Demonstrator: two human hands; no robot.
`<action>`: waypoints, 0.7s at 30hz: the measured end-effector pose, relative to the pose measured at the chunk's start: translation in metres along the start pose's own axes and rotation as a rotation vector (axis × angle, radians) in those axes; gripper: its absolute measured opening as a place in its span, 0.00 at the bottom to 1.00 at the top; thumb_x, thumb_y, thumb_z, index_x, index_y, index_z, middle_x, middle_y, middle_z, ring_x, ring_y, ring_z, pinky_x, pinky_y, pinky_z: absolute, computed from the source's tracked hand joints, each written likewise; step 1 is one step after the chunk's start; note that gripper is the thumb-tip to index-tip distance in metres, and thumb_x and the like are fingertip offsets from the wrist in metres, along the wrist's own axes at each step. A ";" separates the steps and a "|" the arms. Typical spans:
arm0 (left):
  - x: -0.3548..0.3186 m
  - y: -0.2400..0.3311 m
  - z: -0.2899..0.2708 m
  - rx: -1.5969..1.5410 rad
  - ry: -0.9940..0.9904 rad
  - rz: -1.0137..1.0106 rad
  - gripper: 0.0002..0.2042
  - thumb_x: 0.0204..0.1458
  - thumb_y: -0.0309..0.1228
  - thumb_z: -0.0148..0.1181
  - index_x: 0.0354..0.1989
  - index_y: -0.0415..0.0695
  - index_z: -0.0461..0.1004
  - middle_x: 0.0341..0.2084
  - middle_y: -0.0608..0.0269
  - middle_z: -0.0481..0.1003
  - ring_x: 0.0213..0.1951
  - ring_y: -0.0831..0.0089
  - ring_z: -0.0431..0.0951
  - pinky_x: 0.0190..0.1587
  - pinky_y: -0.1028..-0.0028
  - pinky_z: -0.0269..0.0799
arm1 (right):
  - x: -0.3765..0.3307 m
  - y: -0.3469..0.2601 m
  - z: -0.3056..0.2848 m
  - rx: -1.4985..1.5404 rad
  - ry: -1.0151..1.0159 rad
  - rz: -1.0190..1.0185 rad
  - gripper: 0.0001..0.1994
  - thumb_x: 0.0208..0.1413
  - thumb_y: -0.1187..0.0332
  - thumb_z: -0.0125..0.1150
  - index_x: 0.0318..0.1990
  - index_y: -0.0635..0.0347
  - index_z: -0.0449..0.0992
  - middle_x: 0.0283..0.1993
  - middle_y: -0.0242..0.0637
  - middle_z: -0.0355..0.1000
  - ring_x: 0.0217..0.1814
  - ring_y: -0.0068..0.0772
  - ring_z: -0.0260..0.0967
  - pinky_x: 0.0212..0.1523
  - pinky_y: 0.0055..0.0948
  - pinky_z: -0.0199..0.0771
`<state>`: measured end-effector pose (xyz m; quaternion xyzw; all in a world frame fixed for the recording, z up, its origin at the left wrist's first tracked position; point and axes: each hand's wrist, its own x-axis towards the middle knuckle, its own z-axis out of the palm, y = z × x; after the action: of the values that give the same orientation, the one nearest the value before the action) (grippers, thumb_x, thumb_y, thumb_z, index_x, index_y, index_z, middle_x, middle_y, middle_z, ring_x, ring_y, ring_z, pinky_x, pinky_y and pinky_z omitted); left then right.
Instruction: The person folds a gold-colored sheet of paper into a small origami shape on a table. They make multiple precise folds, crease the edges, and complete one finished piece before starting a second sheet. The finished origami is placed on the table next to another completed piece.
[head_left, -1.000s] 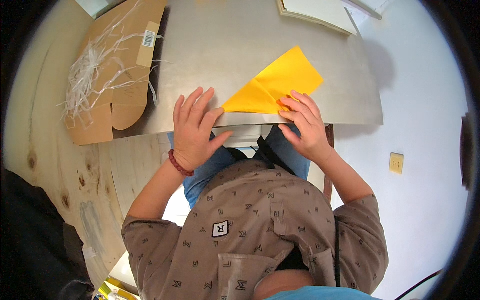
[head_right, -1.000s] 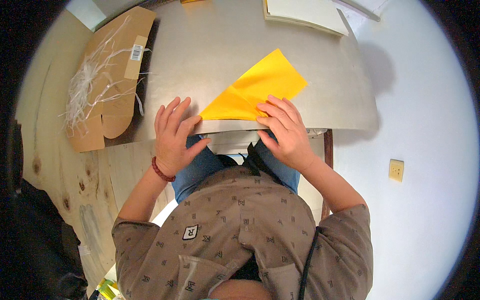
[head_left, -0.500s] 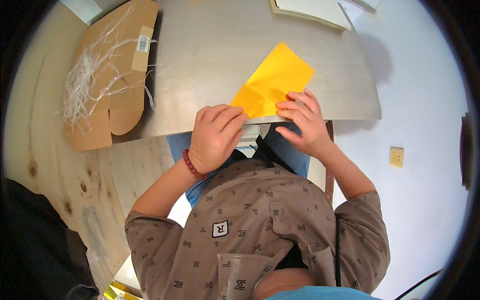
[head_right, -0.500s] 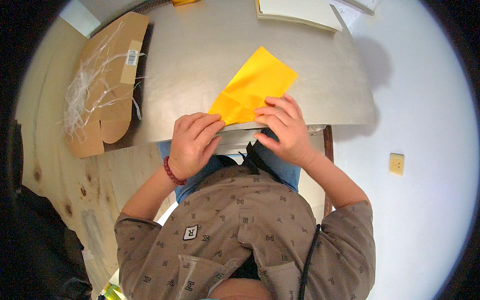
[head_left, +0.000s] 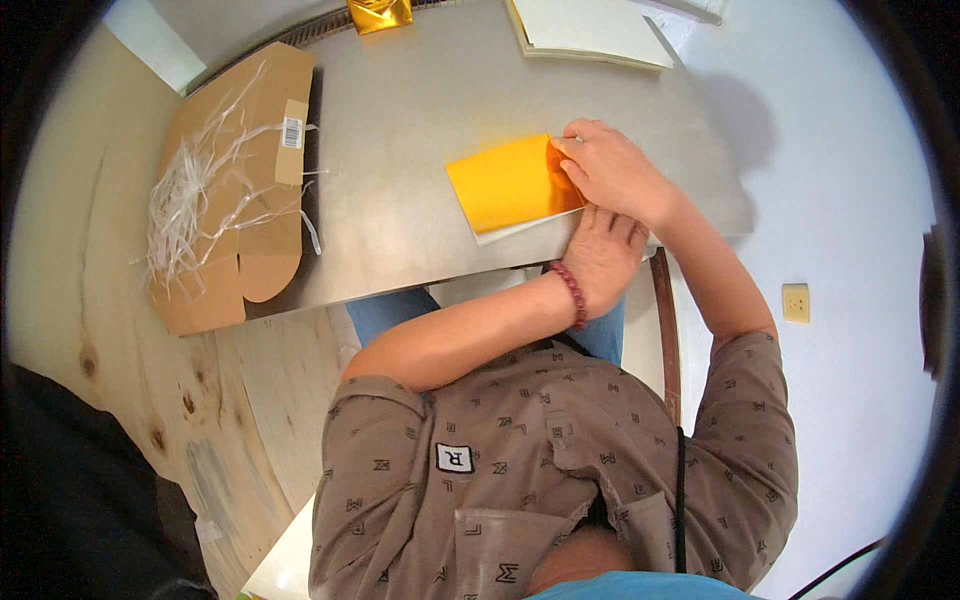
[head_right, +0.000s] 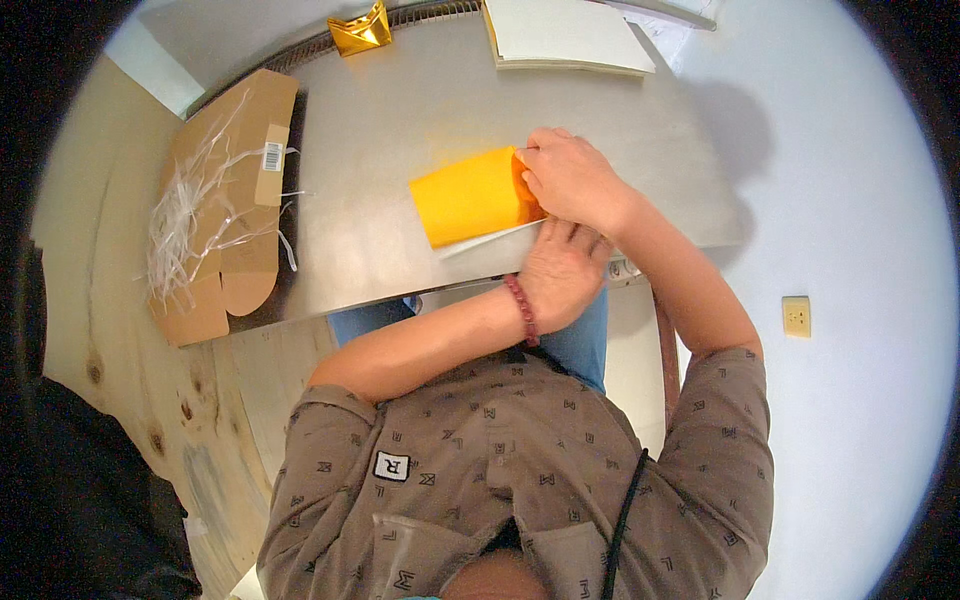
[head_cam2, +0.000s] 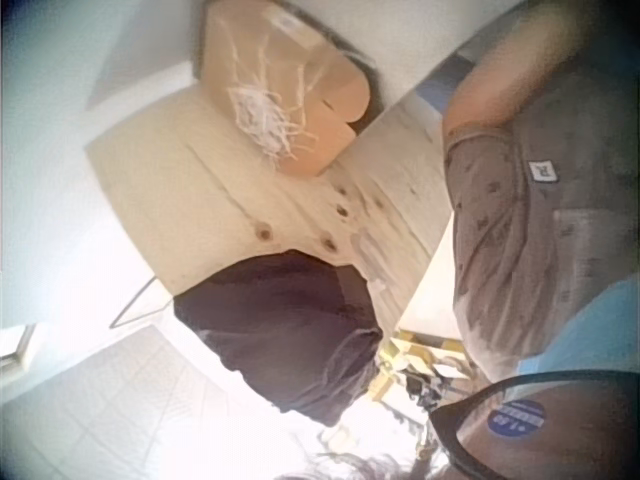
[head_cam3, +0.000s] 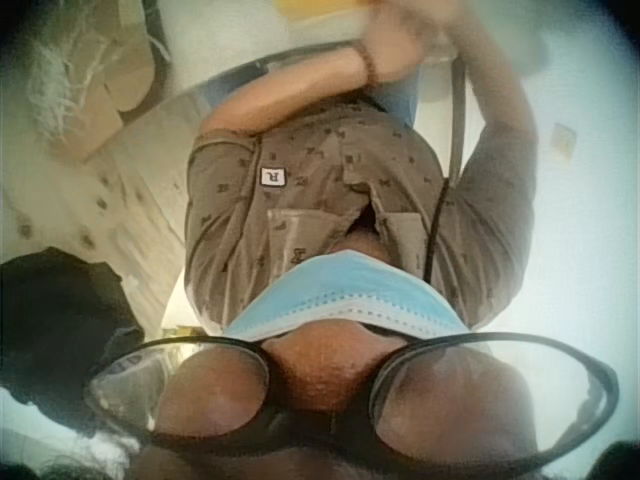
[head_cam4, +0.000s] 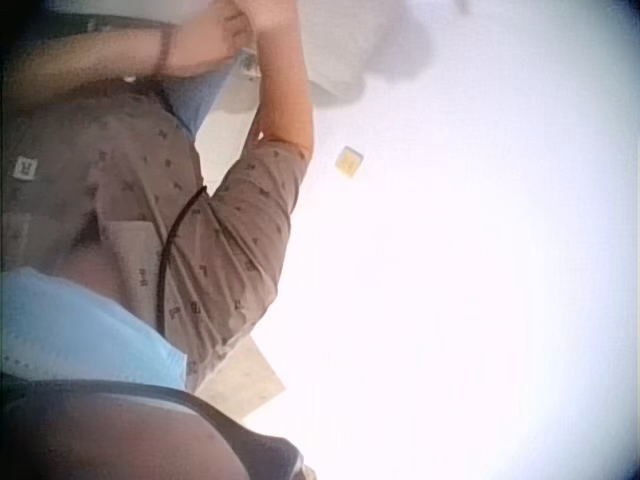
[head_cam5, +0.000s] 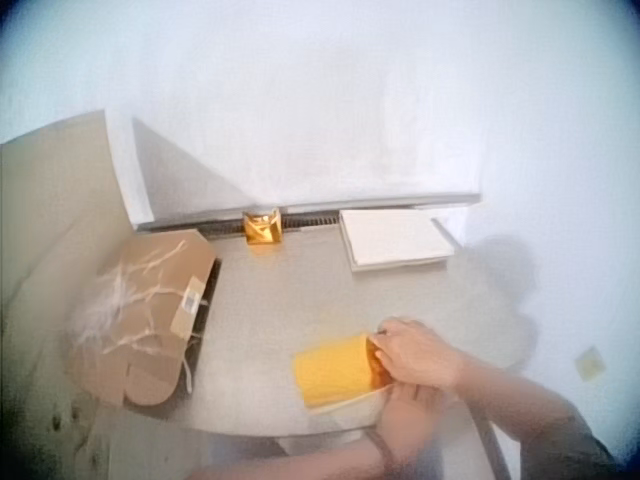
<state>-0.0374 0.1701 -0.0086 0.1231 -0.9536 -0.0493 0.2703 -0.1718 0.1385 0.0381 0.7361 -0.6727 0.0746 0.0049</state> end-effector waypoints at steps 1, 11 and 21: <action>0.003 0.002 -0.005 -0.081 0.009 0.018 0.23 0.52 0.32 0.64 0.57 0.38 0.76 0.59 0.47 0.74 0.65 0.50 0.69 0.70 0.51 0.59 | 0.001 0.000 0.002 0.015 -0.007 0.010 0.15 0.66 0.66 0.56 0.54 0.61 0.81 0.54 0.43 0.74 0.59 0.46 0.73 0.61 0.42 0.76; 0.008 -0.129 -0.085 -0.084 -0.345 -0.358 0.11 0.64 0.33 0.55 0.51 0.45 0.78 0.43 0.50 0.79 0.43 0.47 0.82 0.46 0.54 0.81 | -0.014 -0.022 0.027 0.232 0.207 0.218 0.18 0.64 0.70 0.56 0.60 0.61 0.77 0.55 0.44 0.72 0.56 0.50 0.74 0.54 0.44 0.80; 0.015 -0.161 -0.052 -0.120 -0.404 -0.213 0.17 0.65 0.36 0.57 0.62 0.52 0.75 0.48 0.54 0.75 0.45 0.50 0.82 0.48 0.58 0.81 | -0.016 -0.027 0.033 0.192 0.201 0.290 0.22 0.62 0.68 0.57 0.64 0.55 0.76 0.58 0.42 0.70 0.59 0.47 0.72 0.55 0.46 0.80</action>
<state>0.0113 0.0096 0.0173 0.1943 -0.9653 -0.1577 0.0740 -0.1426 0.1531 0.0061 0.6174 -0.7577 0.2113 -0.0090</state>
